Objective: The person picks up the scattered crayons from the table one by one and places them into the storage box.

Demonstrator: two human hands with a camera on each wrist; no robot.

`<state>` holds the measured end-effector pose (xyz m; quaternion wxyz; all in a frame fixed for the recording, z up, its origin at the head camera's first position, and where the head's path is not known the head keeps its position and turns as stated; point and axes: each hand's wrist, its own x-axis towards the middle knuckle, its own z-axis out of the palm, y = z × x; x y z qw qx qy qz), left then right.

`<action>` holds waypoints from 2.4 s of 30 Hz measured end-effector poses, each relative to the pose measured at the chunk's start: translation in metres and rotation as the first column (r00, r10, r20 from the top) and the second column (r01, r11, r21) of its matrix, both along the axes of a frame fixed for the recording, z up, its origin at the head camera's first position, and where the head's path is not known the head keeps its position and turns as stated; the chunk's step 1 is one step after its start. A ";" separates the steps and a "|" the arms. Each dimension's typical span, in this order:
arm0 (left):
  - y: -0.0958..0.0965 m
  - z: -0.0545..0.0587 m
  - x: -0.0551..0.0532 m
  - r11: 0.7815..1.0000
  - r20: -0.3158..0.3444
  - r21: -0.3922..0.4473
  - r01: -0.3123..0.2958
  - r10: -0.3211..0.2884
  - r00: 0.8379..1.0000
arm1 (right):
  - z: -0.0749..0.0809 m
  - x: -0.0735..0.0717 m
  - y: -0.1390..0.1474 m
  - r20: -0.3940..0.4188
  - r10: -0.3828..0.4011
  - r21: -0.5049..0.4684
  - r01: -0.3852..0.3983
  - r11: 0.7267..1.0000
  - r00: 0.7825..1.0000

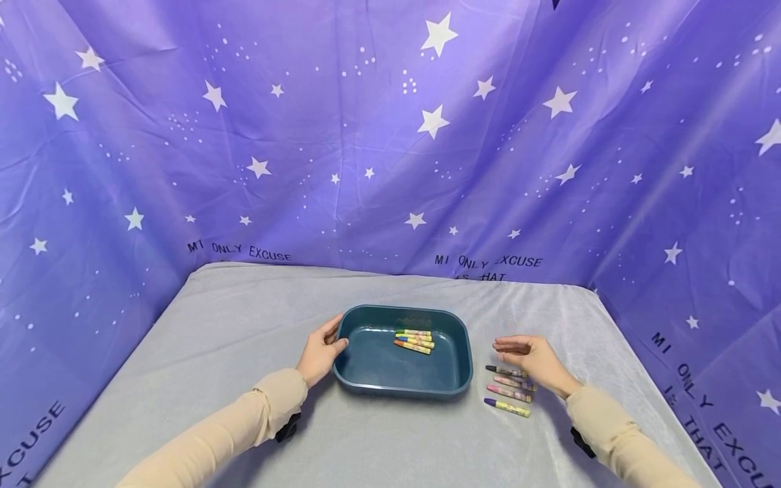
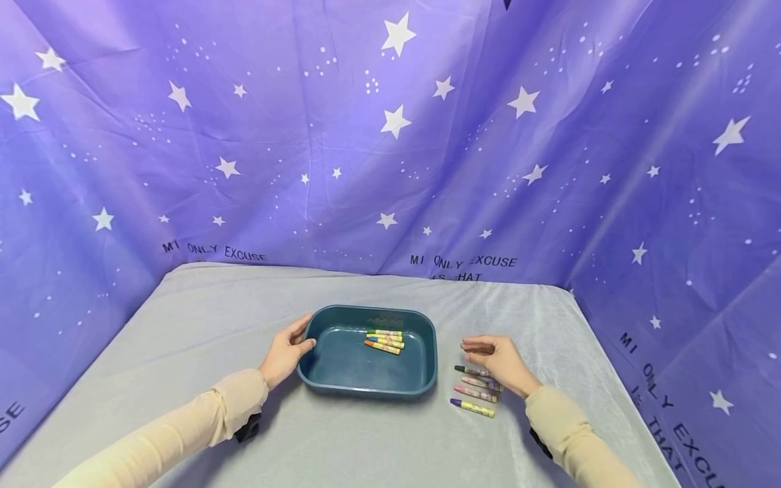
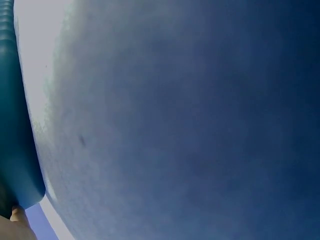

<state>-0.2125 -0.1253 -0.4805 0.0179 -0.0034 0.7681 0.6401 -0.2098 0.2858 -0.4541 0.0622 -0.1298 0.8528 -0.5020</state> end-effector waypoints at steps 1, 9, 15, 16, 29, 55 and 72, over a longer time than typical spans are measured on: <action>0.000 0.000 0.000 1.000 0.000 -0.003 0.003 -0.003 1.000 | -0.002 0.000 0.002 0.007 0.000 -0.001 0.000 1.000 1.000; -0.002 0.000 0.000 1.000 0.012 -0.019 0.010 -0.009 1.000 | -0.015 0.004 0.014 0.058 -0.031 0.073 0.026 0.997 0.998; -0.003 0.000 0.001 1.000 0.013 -0.013 0.007 -0.007 1.000 | -0.025 0.006 0.018 0.061 -0.012 0.099 0.006 0.995 0.998; -0.002 0.004 0.003 1.000 0.016 -0.011 0.011 -0.011 1.000 | -0.026 0.006 0.018 0.060 -0.014 0.096 0.008 0.995 0.998; -0.002 0.002 0.001 1.000 0.017 0.002 0.020 -0.021 1.000 | -0.025 0.005 0.014 -0.038 -0.012 0.240 0.021 0.971 0.999; 0.004 0.002 0.000 1.000 0.012 -0.022 0.015 -0.015 1.000 | 0.030 -0.009 -0.011 -0.119 -0.080 0.153 0.098 0.983 0.990; 0.001 0.001 0.002 1.000 0.022 -0.022 0.011 -0.010 1.000 | 0.031 -0.022 -0.077 -0.029 -0.051 0.027 0.052 0.998 0.998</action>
